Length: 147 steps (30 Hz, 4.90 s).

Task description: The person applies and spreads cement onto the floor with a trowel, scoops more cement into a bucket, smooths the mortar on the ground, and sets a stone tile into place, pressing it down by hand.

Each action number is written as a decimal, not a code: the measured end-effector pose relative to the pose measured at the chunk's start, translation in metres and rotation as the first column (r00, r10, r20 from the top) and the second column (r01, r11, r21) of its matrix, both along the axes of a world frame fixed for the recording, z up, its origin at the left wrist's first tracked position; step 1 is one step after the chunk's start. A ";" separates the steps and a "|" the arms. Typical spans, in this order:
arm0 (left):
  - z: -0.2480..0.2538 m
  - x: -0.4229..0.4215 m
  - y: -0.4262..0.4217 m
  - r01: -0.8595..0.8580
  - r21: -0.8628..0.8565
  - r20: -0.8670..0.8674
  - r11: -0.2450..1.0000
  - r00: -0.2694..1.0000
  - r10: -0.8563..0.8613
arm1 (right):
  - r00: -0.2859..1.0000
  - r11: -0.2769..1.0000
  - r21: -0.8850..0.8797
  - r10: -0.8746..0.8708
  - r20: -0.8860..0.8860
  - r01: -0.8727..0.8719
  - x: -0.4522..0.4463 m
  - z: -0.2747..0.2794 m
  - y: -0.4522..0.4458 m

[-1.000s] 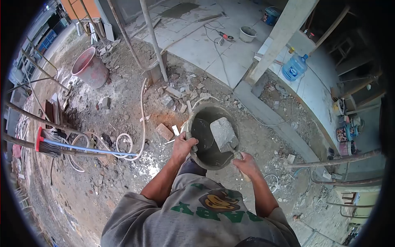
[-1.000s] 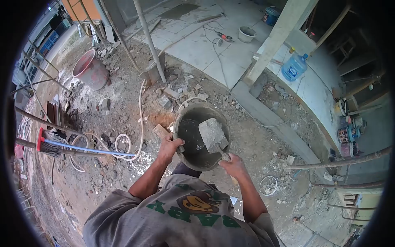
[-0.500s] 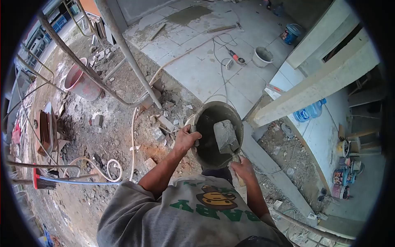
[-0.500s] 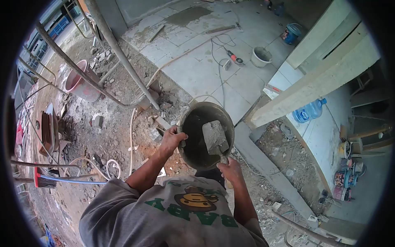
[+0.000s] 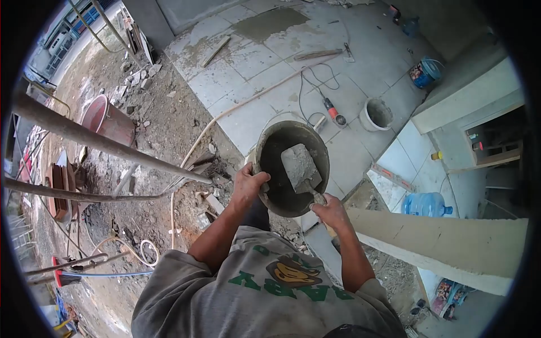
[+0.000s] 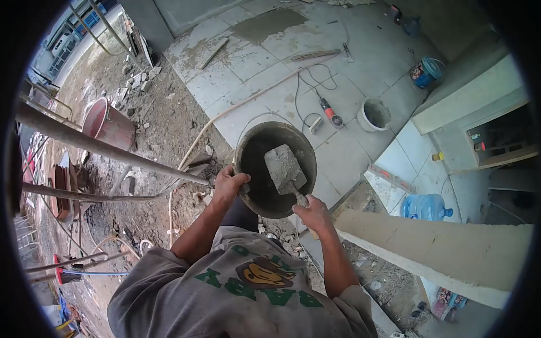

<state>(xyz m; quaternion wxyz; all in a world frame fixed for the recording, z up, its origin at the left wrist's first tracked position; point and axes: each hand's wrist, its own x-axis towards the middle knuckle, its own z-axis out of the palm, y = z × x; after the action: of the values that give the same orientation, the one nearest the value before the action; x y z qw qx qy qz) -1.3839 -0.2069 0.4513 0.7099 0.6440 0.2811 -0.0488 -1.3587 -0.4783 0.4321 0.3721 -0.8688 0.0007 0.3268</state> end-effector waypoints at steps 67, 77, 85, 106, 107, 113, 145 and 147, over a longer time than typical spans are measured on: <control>-0.146 1.182 0.409 -0.924 0.358 -0.072 -0.137 -0.174 0.982 | 0.437 0.432 -0.172 0.899 0.008 -0.885 1.648 -0.221 0.615; -0.297 1.199 0.317 -0.797 0.475 -0.232 -0.373 -0.523 0.820 | 0.265 0.228 -0.176 0.937 -0.226 -0.958 1.663 -0.350 0.694; -0.412 1.167 0.292 -0.660 0.708 -0.175 -0.251 -0.509 0.843 | 0.114 0.098 -0.094 0.977 -0.181 -0.991 1.648 -0.499 0.720; -0.450 1.109 0.283 -0.481 0.867 -0.158 -0.131 -0.513 0.844 | -0.107 -0.119 -0.152 0.991 -0.084 -0.981 1.608 -0.580 0.729; -0.452 1.109 0.282 -0.476 0.873 -0.176 -0.108 -0.514 0.839 | -0.087 -0.095 -0.153 0.994 -0.058 -0.984 1.607 -0.585 0.729; -0.457 1.106 0.278 -0.488 0.861 -0.150 -0.144 -0.515 0.844 | -0.146 -0.166 -0.181 0.982 -0.118 -0.969 1.593 -0.570 0.735; -0.460 1.118 0.303 -0.407 0.912 -0.172 -0.049 -0.490 0.854 | 0.076 0.032 -0.209 0.976 -0.205 -0.977 1.662 -0.566 0.874; -0.461 1.117 0.301 -0.372 0.928 -0.181 -0.023 -0.502 0.846 | 0.107 0.070 -0.198 0.977 -0.187 -0.978 1.663 -0.565 0.878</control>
<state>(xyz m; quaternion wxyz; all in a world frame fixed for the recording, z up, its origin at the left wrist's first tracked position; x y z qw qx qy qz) -0.2669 0.0945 -0.0097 0.0579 0.2272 0.9558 0.1772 0.3040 0.3997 -0.1326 -0.0654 -0.6861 -0.5343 0.4894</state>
